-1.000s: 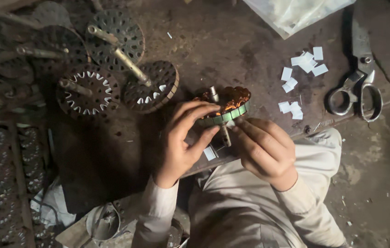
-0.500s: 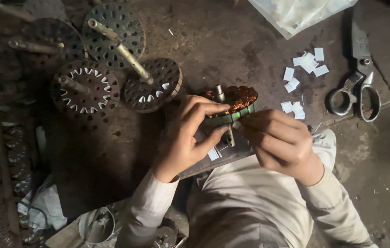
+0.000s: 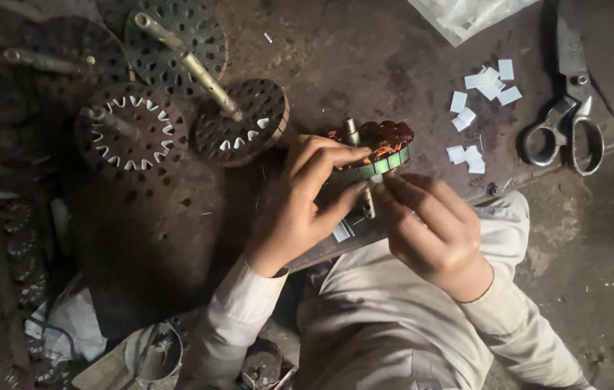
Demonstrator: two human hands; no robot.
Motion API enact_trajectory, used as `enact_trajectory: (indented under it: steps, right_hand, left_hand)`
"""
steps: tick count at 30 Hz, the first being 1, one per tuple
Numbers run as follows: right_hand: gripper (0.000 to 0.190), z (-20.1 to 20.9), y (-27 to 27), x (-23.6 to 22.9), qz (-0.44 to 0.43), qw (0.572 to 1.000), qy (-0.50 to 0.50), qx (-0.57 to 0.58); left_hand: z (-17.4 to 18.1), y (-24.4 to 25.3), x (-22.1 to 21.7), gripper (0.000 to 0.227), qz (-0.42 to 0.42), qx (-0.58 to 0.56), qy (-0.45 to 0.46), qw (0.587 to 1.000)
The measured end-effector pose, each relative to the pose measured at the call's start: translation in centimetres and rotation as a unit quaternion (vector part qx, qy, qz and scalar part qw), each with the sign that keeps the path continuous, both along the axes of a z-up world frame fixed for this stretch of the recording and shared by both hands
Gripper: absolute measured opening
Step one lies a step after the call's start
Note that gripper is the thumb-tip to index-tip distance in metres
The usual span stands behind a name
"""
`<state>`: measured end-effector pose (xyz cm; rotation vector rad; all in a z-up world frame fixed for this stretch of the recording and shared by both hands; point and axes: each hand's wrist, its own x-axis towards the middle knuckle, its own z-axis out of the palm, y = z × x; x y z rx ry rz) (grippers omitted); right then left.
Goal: The person inserts small white insulating pieces into the slots of a copper-wound rotor armature and uses a blue-handled screwdriver to press them into place. The person rotates the armature to access different slots and continues inserting pieces throughout the clip.
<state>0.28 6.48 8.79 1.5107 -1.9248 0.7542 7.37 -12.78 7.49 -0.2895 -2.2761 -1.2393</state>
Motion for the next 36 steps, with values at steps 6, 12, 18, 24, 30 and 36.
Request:
enact_trajectory:
  steps: [6,12,18,24,30,36]
  right_hand:
    - [0.023,0.4,0.1,-0.2,-0.004,0.997,0.065,0.032]
    - [0.022,-0.4,-0.2,-0.5,-0.009,0.989,0.141,0.032]
    - [0.012,-1.5,-0.2,-0.8,-0.026,0.981,0.189,0.025]
    - [0.013,-1.1,0.0,-1.4,-0.019,0.978,0.204,0.025]
    - [0.024,0.5,1.6,-0.5,-0.021,0.995,0.068,0.067]
    - [0.032,0.0,1.9,-1.3,0.007,0.997,0.049,0.051]
  left_hand:
    - [-0.3,0.1,0.0,0.040,-0.001,-0.002,0.005,1.000]
    - [-0.7,0.2,-0.2,0.042,-0.004,-0.002,0.020,1.000]
    - [-0.7,0.6,-0.3,0.041,0.005,0.009,0.016,1.000]
    - [0.1,0.9,-0.5,0.042,0.015,-0.024,0.003,1.000]
    - [0.4,1.4,-1.1,0.039,0.015,-0.025,-0.003,1.000]
    - [0.6,1.5,-1.2,0.039,0.012,-0.033,-0.008,0.999]
